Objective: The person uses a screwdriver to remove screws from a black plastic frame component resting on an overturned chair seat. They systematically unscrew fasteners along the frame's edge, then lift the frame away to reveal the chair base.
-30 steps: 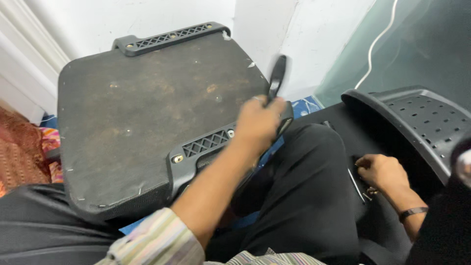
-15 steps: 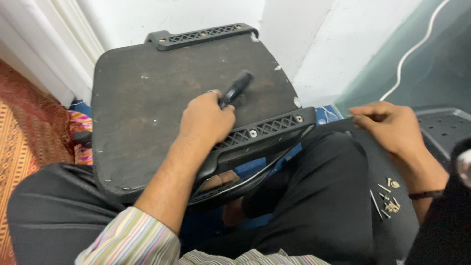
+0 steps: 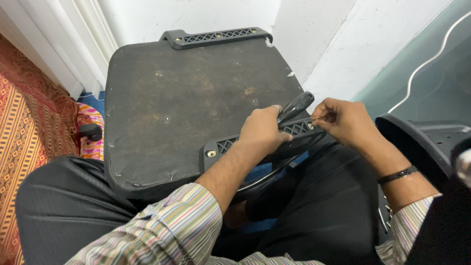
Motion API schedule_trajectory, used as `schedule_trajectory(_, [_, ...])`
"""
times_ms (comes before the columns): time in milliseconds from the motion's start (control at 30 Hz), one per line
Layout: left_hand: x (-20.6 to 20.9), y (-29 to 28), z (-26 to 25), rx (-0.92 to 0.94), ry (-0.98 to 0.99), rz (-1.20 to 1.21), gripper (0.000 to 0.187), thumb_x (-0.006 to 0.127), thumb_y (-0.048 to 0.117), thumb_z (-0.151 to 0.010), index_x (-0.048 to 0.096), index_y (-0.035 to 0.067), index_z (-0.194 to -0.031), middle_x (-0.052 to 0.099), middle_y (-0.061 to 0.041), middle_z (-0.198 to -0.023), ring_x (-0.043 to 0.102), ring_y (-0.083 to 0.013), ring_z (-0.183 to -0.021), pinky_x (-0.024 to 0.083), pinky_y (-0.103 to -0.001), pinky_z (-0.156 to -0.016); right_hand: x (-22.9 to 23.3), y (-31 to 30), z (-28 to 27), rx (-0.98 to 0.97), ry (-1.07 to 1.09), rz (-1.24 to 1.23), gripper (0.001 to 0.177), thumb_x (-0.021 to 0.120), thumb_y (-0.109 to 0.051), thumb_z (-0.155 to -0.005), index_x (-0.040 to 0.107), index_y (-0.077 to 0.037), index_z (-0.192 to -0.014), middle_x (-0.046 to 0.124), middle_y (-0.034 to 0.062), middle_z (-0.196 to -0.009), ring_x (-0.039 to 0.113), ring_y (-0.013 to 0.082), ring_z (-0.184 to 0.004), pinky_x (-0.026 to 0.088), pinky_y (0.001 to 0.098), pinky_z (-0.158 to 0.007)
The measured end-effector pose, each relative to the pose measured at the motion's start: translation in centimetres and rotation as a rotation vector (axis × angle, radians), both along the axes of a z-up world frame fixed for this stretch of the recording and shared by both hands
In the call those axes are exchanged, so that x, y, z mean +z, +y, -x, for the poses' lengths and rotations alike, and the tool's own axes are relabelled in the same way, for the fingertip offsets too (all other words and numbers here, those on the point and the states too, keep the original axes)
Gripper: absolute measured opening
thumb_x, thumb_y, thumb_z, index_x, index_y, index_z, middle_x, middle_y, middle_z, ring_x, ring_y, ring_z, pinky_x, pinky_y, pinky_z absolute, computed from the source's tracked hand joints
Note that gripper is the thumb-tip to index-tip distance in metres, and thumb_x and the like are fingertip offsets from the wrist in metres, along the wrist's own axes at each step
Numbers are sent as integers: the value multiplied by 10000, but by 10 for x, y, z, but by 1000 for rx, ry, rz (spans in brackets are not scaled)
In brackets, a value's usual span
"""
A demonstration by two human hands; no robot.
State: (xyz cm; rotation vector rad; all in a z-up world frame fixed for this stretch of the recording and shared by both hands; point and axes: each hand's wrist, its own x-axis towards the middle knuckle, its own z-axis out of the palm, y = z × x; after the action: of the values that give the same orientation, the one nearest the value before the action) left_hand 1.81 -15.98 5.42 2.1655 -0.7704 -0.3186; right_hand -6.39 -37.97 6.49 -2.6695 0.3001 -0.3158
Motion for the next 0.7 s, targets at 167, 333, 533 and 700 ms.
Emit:
schedule_trajectory(167, [0, 3, 5, 15, 26, -79, 731, 913, 227, -674, 595, 133, -1325, 731, -138, -1127, 695, -320, -1093, 570, -433, -925, -11, 1, -2, 0, 20, 52, 152, 819, -107, -831, 745, -71, -958, 774, 30, -815, 717, 100, -735, 564, 268, -699])
schedule_trajectory(333, [1, 5, 7, 38, 9, -88, 718, 918, 247, -696, 597, 122, -1326, 729, -148, -1131, 685, -330, -1112, 563, -429, -946, -15, -8, -1, 19, 34, -139, 202, 795, -103, -828, 769, -74, -1026, 784, 2, -850, 713, 77, -774, 570, 247, -717])
schedule_trajectory(533, [2, 7, 6, 35, 52, -94, 729, 914, 246, -691, 589, 129, -1333, 738, -132, -1114, 699, -299, -1106, 569, -422, -938, -22, -3, -3, -110, 50, -115, 221, 841, -171, -843, 807, -46, -1022, 787, 55, -865, 680, 100, -750, 552, 260, -694])
schedule_trajectory(700, [0, 11, 5, 61, 33, -66, 743, 918, 263, -667, 604, 121, -1324, 738, -150, -1111, 697, -320, -1101, 569, -427, -937, -21, 0, -1, -122, 38, 4, 386, 901, -242, -781, 779, -99, -1118, 697, 119, -918, 614, 152, -708, 523, 287, -654])
